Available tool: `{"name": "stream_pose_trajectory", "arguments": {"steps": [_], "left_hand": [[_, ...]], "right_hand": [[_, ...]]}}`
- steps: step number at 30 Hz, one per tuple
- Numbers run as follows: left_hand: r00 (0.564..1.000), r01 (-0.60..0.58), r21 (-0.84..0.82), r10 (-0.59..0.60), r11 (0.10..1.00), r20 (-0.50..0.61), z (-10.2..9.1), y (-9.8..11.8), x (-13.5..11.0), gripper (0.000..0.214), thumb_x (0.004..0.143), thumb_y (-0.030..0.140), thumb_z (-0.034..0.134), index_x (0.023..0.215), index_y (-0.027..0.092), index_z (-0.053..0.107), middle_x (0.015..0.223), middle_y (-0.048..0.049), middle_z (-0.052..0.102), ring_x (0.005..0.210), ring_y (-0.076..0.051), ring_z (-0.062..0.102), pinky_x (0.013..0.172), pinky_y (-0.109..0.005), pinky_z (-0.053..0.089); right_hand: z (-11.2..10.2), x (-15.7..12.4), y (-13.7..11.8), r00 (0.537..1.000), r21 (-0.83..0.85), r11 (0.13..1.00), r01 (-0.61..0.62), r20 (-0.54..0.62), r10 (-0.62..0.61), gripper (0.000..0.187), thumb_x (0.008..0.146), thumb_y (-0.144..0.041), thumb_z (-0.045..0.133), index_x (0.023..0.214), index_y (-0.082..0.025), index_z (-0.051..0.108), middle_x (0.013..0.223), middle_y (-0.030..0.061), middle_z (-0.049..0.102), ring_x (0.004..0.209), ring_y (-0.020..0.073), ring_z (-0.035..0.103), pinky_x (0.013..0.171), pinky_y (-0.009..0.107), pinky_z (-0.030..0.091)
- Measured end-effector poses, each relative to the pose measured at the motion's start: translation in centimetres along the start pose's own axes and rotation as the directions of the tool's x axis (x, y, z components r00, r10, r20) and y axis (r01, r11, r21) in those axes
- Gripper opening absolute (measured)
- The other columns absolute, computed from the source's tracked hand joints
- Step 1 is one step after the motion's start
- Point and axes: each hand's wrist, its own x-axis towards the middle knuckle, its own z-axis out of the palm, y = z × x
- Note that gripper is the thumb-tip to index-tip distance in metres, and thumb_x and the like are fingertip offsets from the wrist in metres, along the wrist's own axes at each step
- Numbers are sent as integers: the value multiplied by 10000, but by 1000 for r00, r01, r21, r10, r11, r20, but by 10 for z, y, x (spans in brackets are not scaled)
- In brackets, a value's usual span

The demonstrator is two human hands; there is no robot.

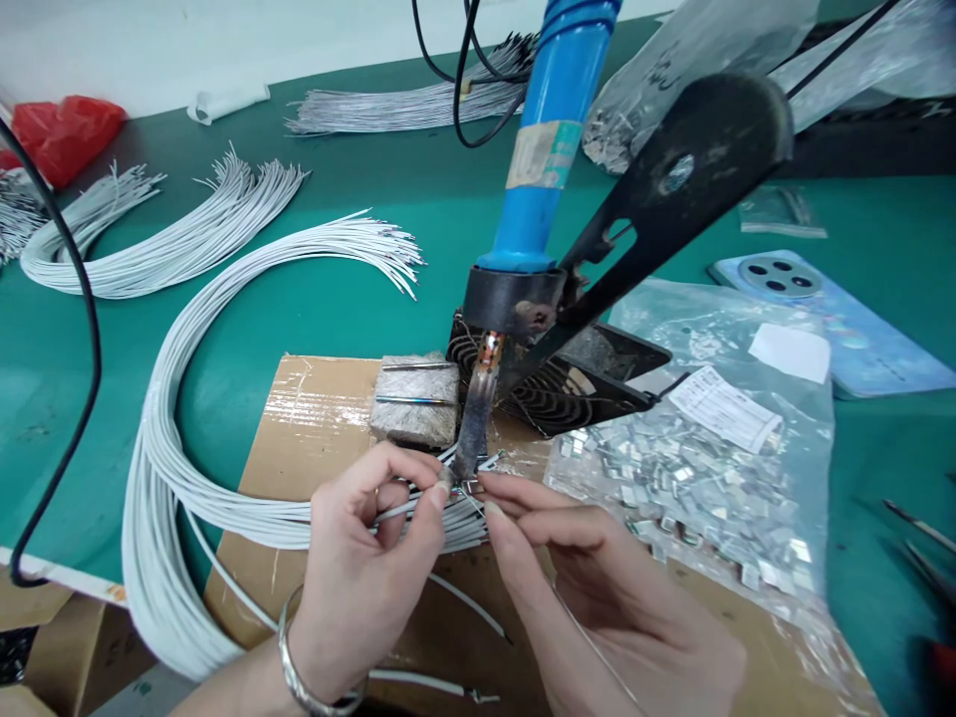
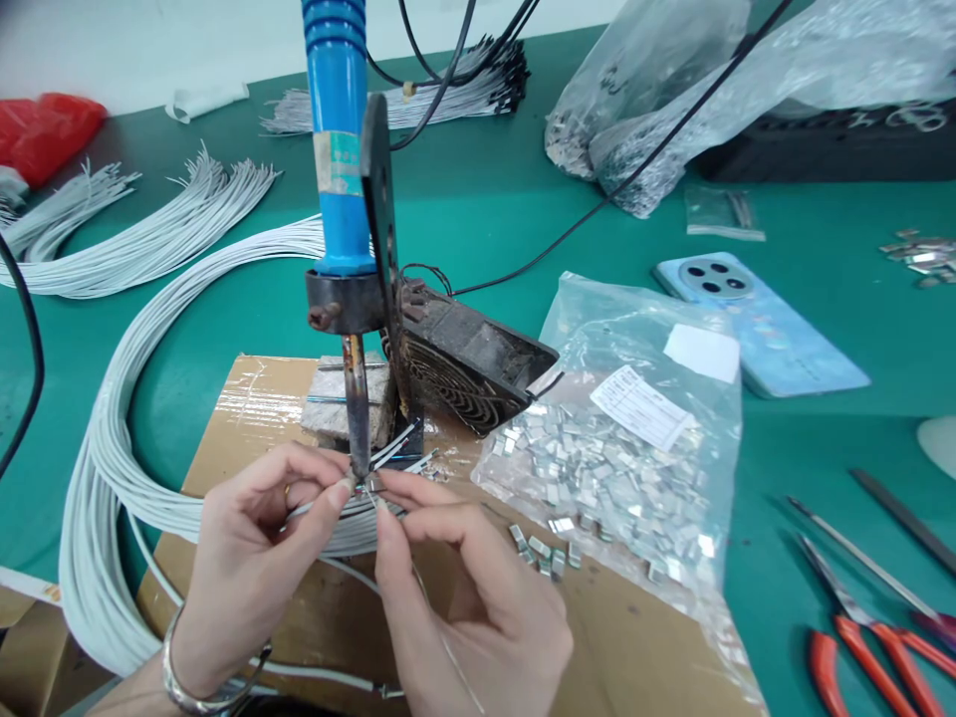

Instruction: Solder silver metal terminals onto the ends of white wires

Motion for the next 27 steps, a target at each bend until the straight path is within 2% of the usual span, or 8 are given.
{"name": "stream_pose_trajectory", "arguments": {"steps": [6,12,19,27], "left_hand": [[1000,-2,11,2,1000,4,0,-1,1,117,801,180,687,698,163,634,787,-46,733,488,-68,463,435,-177,324],[1000,-1,31,1,1000,2,0,-2,0,110,806,181,691,711,172,637,789,-26,703,489,-66,448,436,-180,308],[1000,3,33,-3,999,4,1,-1,-1,115,801,179,691,702,161,636,805,-39,696,483,-60,430,427,-179,277],[1000,3,31,-4,1000,11,1,1,-1,116,803,166,689,700,157,635,826,-44,688,507,-65,463,446,-186,299]], "right_hand": [[0,-2,-1,998,11,998,-57,-27,58,176,827,-253,788,688,-262,681,964,-12,817,850,132,777,783,163,596],[-4,0,3,999,-28,1000,0,34,1,151,827,-228,776,707,-252,688,960,-13,825,854,127,787,793,157,592],[0,-2,-1,997,8,997,-71,-27,71,165,821,-225,783,686,-247,691,973,6,823,853,143,777,811,197,586],[-4,0,5,1000,-1,1000,13,12,-13,137,822,-209,790,725,-256,706,978,-2,822,839,155,788,767,200,609]]}}
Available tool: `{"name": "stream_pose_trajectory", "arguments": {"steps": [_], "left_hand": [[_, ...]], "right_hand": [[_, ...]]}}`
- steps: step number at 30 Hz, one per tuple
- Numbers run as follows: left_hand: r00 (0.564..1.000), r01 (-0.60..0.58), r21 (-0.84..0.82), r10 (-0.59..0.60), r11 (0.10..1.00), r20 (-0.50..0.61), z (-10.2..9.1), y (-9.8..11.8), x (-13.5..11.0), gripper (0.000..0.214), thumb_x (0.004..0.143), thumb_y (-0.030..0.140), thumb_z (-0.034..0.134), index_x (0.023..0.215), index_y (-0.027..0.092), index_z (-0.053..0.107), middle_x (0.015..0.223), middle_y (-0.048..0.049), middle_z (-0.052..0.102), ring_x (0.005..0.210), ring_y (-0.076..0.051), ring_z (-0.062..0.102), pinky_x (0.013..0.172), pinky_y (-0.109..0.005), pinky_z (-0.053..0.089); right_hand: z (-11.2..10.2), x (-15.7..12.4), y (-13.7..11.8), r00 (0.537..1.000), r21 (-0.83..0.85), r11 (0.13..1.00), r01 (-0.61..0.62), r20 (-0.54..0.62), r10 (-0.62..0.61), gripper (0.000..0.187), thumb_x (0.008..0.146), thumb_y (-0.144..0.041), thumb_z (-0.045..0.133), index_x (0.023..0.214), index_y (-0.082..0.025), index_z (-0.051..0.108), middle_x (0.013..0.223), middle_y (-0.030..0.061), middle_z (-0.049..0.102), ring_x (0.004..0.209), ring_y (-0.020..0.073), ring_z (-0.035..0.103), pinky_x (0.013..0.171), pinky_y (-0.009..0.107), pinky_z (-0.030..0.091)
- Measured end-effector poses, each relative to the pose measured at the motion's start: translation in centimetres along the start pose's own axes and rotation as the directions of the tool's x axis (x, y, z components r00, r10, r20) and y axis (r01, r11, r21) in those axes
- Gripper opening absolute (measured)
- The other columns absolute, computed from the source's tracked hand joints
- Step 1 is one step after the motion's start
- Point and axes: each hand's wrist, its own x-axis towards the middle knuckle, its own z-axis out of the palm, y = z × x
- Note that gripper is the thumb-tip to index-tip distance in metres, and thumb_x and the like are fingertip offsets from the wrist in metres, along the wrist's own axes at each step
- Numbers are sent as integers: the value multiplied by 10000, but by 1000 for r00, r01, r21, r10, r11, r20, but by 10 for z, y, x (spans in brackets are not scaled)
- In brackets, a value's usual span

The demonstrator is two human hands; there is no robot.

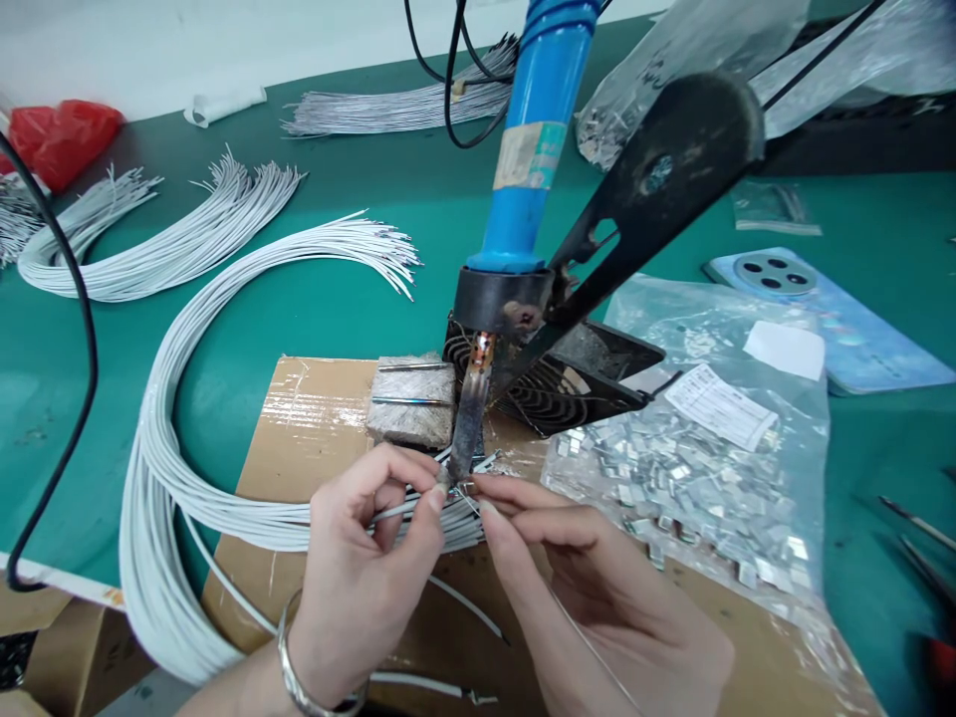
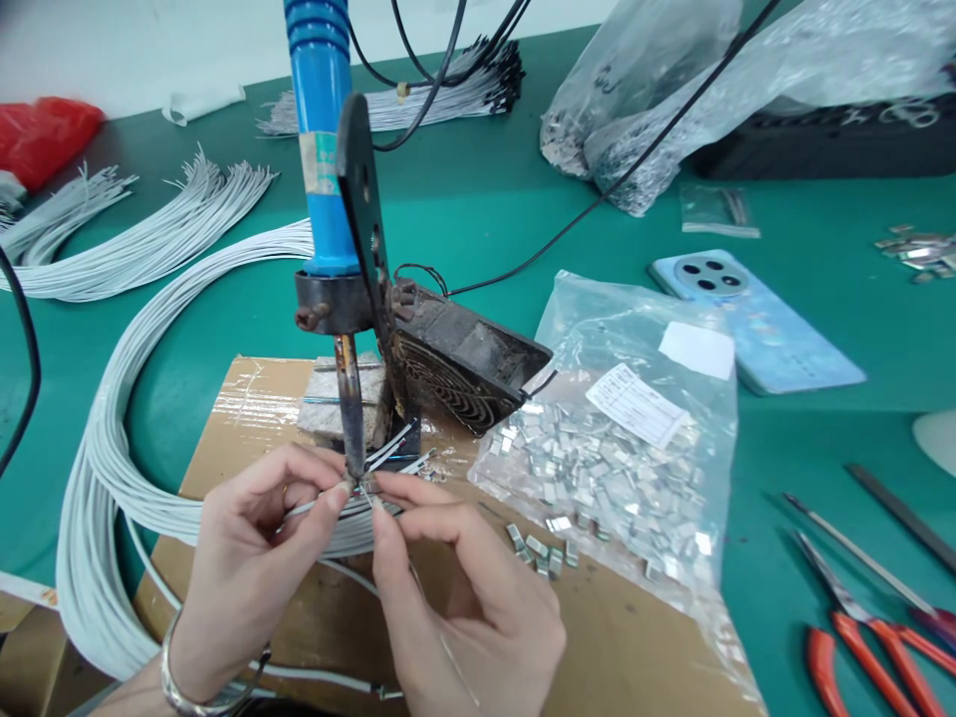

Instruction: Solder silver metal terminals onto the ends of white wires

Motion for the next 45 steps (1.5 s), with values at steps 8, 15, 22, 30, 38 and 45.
{"name": "stream_pose_trajectory", "arguments": {"steps": [8,15,22,30,38,45], "left_hand": [[1000,-9,14,9,1000,-6,-1,-1,-1,110,811,169,684,711,168,639,849,-54,706,518,-77,488,441,-200,286],[1000,-25,2,25,1000,-5,-1,0,0,112,810,168,680,706,164,637,831,-54,704,515,-80,497,433,-197,286],[999,-36,12,36,999,-14,-2,0,1,114,814,164,689,706,170,651,831,-54,717,598,-111,598,446,-190,342],[998,-60,19,60,998,-13,-3,-2,0,112,815,155,690,709,173,657,837,-65,749,635,-127,631,470,-188,399],[999,-33,20,33,999,11,-5,-3,0,112,832,159,683,726,169,648,849,-44,731,567,-84,555,473,-178,374],[999,-31,20,30,999,11,-3,-3,1,118,832,168,684,719,176,649,844,-45,742,580,-95,567,455,-180,354]], "right_hand": [[2,-2,0,999,11,1000,20,-25,-20,138,814,-185,801,733,-261,720,958,-27,819,809,125,775,771,179,588],[3,-1,3,999,-2,999,32,-40,-32,136,808,-190,807,723,-257,724,949,-23,818,806,123,770,760,180,582],[5,-1,2,998,-2,999,43,-52,-43,130,805,-182,811,737,-264,737,942,-28,821,802,130,768,740,202,578],[4,-3,0,997,-13,998,63,-54,-63,141,808,-169,801,731,-258,724,939,-24,818,784,128,762,753,210,570],[5,0,1,999,15,999,49,-9,-49,148,820,-155,787,727,-238,708,945,-8,816,795,127,767,753,200,581],[6,0,3,998,2,999,52,-24,-52,141,820,-157,786,727,-232,711,941,3,816,801,127,767,773,203,580]]}}
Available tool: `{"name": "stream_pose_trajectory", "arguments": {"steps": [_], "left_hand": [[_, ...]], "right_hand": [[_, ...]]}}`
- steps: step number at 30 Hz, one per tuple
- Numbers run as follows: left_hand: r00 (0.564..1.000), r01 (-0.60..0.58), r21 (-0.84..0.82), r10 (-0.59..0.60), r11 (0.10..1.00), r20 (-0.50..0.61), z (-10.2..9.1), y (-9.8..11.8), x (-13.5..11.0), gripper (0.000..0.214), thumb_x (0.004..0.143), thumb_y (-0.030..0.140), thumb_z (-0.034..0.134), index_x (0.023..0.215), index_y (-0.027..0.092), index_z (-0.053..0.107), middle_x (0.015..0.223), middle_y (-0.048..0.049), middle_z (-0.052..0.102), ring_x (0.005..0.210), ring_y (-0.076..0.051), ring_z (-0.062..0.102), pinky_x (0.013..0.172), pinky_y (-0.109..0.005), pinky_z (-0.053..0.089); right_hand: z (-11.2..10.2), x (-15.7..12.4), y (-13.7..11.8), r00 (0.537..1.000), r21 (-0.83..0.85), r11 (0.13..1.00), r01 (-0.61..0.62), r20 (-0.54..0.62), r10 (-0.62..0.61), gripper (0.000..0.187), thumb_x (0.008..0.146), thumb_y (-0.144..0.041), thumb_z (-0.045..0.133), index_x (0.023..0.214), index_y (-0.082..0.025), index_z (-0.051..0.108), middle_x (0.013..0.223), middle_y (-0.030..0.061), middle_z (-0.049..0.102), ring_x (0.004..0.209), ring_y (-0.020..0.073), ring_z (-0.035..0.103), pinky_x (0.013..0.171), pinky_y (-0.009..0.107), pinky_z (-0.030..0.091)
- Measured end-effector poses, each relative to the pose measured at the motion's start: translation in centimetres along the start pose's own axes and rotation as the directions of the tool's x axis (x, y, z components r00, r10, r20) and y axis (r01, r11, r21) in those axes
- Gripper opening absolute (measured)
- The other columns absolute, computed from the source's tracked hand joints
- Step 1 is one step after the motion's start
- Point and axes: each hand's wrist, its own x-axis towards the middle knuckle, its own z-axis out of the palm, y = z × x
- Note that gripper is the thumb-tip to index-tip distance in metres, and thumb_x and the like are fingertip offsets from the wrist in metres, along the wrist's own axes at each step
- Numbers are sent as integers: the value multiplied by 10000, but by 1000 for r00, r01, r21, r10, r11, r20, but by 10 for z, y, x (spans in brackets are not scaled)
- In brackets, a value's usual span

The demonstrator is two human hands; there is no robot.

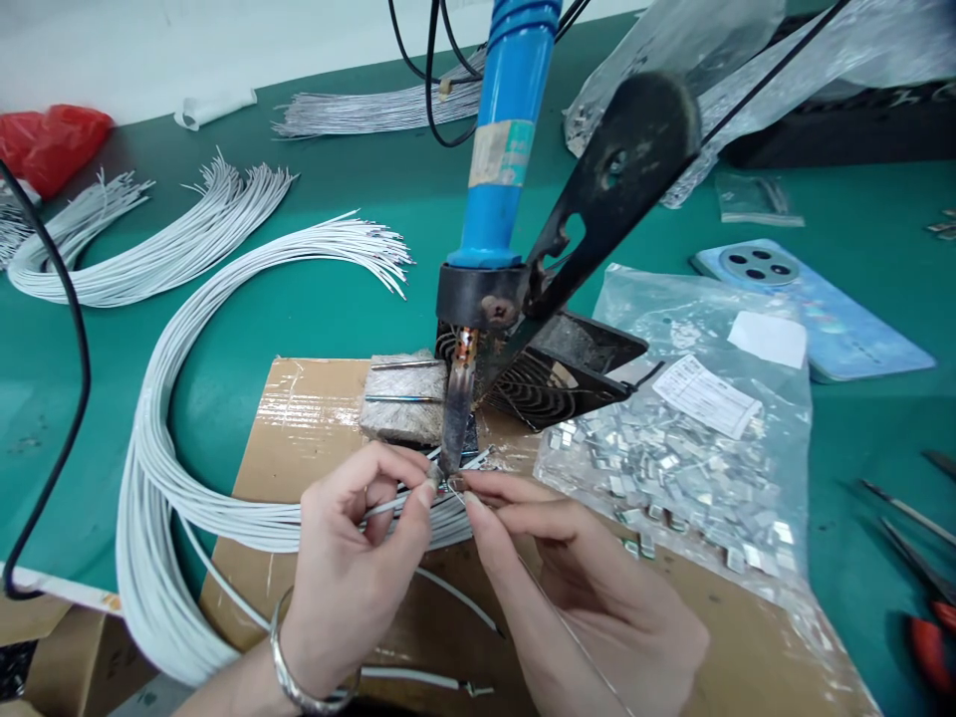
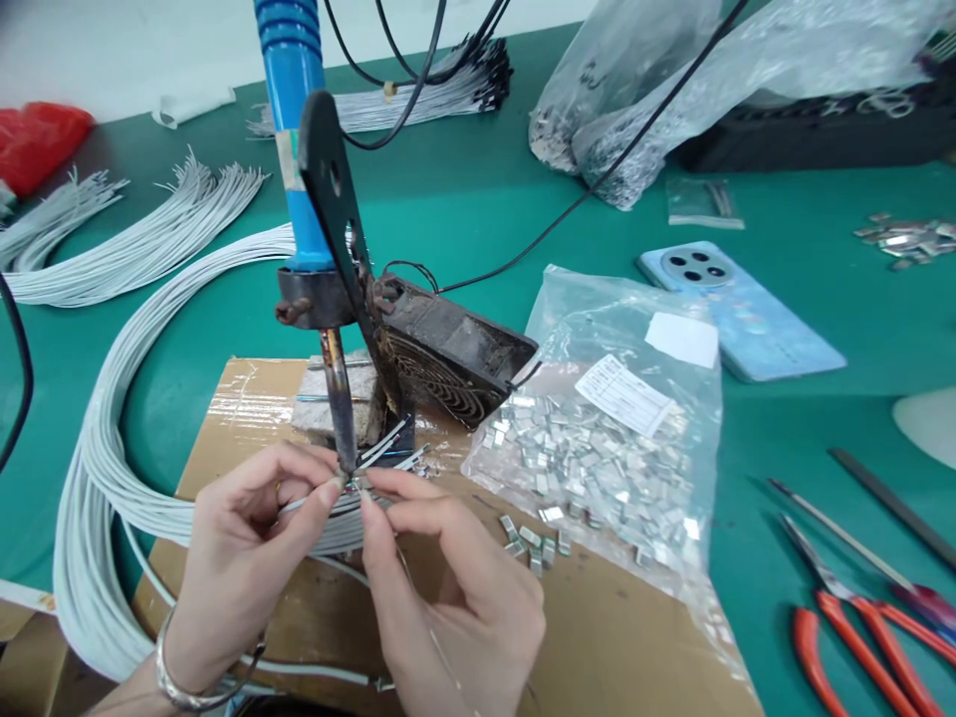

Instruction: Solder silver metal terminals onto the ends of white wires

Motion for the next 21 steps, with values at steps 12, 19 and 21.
{"name": "stream_pose_trajectory", "arguments": {"steps": [12,19,21], "left_hand": [[999,27,-26,-28,999,-23,2,2,1,100,810,157,704,724,175,658,835,-26,733,506,-61,486,443,-179,344],[999,26,-29,-26,999,-25,-1,1,-1,105,818,169,708,725,174,660,835,-27,739,507,-59,497,442,-168,349],[999,24,-34,-25,999,-20,0,1,0,108,820,165,703,723,171,655,836,-29,745,511,-59,512,450,-161,365]], "right_hand": [[-1,-1,-2,1000,-23,1000,11,6,-11,146,821,-168,784,727,-240,698,963,3,815,849,143,773,814,221,580],[-2,-1,1,999,2,1000,17,32,-17,155,836,-147,768,746,-252,698,984,-24,811,869,111,769,836,180,562],[-2,-1,2,999,6,1000,20,35,-20,151,837,-156,768,742,-251,698,973,-18,811,873,121,770,839,191,566]]}}
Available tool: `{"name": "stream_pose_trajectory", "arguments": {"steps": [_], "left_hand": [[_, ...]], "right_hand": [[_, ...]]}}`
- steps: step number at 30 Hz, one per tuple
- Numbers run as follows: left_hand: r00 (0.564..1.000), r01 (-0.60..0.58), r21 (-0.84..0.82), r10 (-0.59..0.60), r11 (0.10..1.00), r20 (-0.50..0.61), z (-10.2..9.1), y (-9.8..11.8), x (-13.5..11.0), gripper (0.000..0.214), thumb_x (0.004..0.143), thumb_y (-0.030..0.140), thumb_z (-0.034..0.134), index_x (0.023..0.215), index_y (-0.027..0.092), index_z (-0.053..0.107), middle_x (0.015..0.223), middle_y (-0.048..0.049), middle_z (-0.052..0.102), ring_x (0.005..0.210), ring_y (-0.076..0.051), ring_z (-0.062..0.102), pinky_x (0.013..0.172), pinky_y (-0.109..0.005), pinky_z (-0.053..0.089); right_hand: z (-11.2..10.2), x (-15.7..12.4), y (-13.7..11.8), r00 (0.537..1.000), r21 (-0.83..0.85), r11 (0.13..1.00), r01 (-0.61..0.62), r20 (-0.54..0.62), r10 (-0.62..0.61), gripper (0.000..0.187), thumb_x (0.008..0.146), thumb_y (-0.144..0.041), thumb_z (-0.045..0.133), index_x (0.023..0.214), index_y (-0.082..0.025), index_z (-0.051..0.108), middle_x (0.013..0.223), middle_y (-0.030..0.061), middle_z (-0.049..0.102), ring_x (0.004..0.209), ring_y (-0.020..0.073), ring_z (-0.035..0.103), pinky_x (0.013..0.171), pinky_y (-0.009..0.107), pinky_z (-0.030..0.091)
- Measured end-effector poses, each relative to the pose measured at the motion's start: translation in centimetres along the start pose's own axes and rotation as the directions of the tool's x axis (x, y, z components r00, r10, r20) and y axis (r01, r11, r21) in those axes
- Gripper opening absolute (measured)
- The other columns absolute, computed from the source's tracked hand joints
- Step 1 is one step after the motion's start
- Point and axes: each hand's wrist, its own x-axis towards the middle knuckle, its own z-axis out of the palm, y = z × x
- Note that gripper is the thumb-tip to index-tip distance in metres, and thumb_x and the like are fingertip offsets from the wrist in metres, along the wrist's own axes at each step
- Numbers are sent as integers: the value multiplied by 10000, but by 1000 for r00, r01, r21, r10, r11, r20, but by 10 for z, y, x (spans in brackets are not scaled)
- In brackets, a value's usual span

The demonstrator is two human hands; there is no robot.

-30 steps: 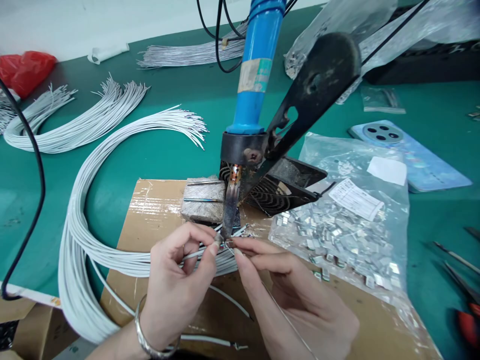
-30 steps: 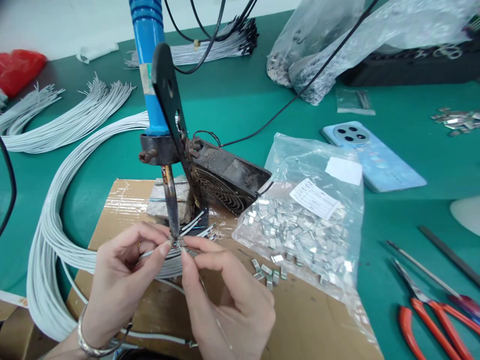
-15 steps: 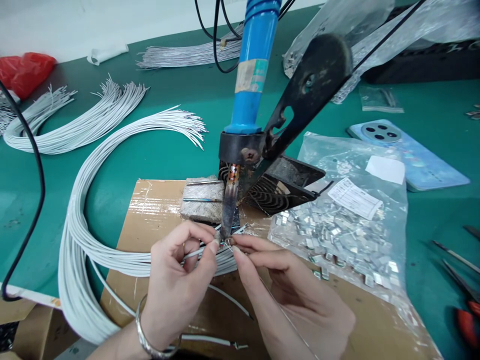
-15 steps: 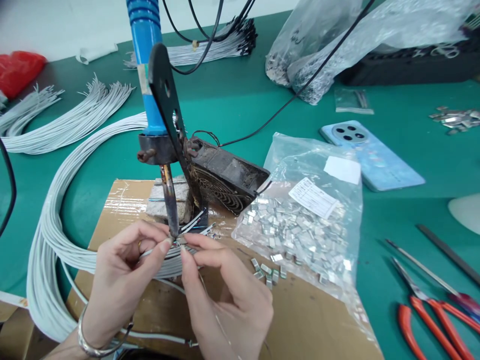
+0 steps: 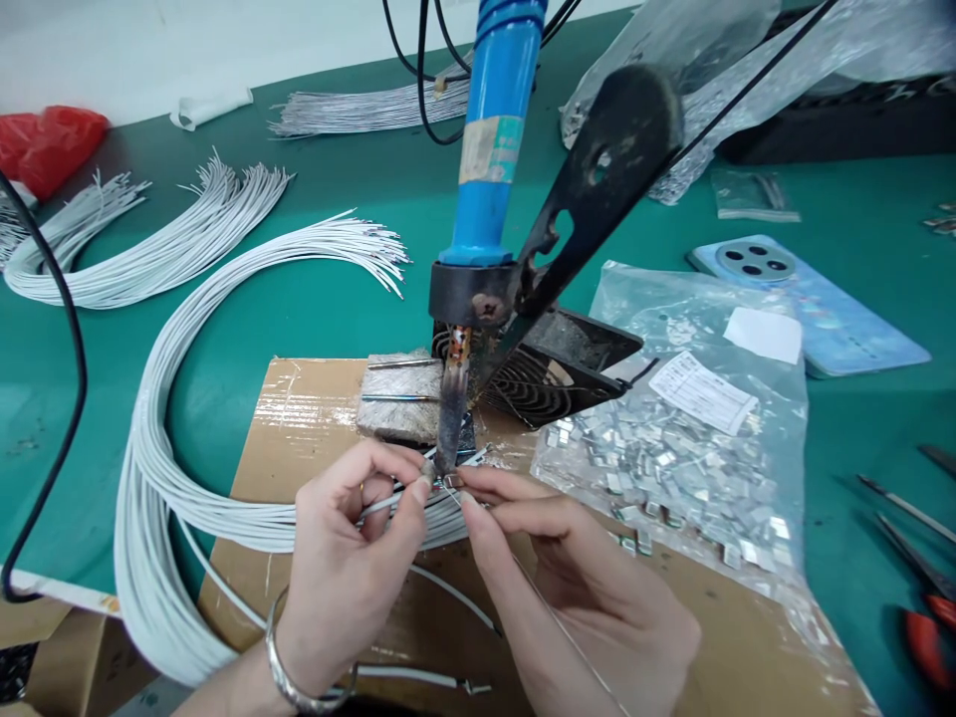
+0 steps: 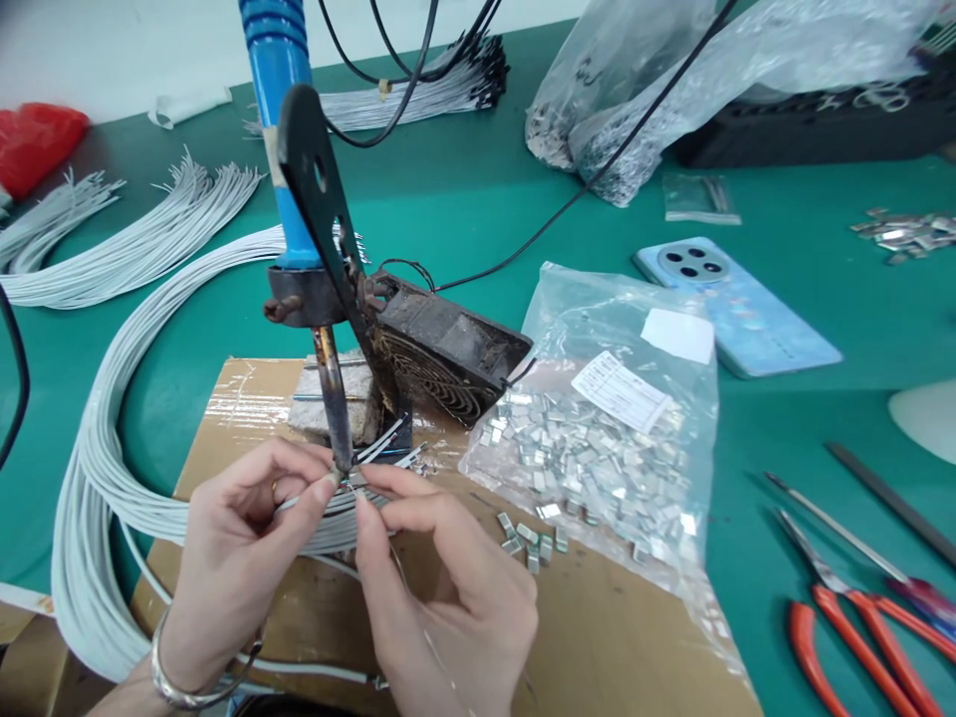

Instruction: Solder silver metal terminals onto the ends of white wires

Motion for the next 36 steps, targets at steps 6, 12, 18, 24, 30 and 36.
{"name": "stream_pose_trajectory", "arguments": {"steps": [6,12,18,24,30,36], "left_hand": [[1000,-23,-5,23,1000,7,2,0,2,111,817,148,697,720,170,647,826,-28,755,531,-64,547,464,-145,398],[999,-33,10,33,999,13,2,0,1,111,821,147,686,718,171,652,818,-27,756,523,-63,514,457,-150,373],[1000,-17,11,17,1000,-3,1,0,0,106,798,154,703,703,162,657,818,-20,727,478,-43,429,432,-156,313],[1000,-15,-4,15,1000,-8,1,-1,0,99,797,166,712,710,160,665,825,-30,726,476,-46,431,431,-161,317],[1000,-13,-10,13,1000,-14,0,-3,0,105,798,147,721,706,161,672,830,-24,723,478,-43,445,435,-156,331],[1000,-16,-48,15,999,-14,0,-6,-2,116,841,149,712,729,160,682,865,-38,746,529,-55,556,470,-129,408]], "right_hand": [[1,0,0,999,-7,1000,-16,-27,16,143,847,-168,763,744,-247,704,961,-7,810,874,134,767,833,213,569],[3,1,-1,999,-14,1000,10,-49,-11,136,828,-161,781,752,-255,719,949,-15,810,828,134,761,807,224,571],[3,0,-2,999,-4,1000,14,-51,-14,135,830,-170,781,747,-260,722,933,-20,809,832,132,757,802,220,573],[3,0,-2,999,-1,1000,21,-43,-21,148,834,-149,765,744,-253,709,946,-20,810,832,129,761,804,219,577],[3,0,-4,999,-8,1000,11,-36,-11,151,840,-149,755,738,-248,704,955,-7,811,827,141,765,800,233,582],[1,-1,-1,1000,-11,1000,3,-27,-3,155,836,-159,755,724,-244,690,945,-7,810,797,138,762,788,230,583]]}}
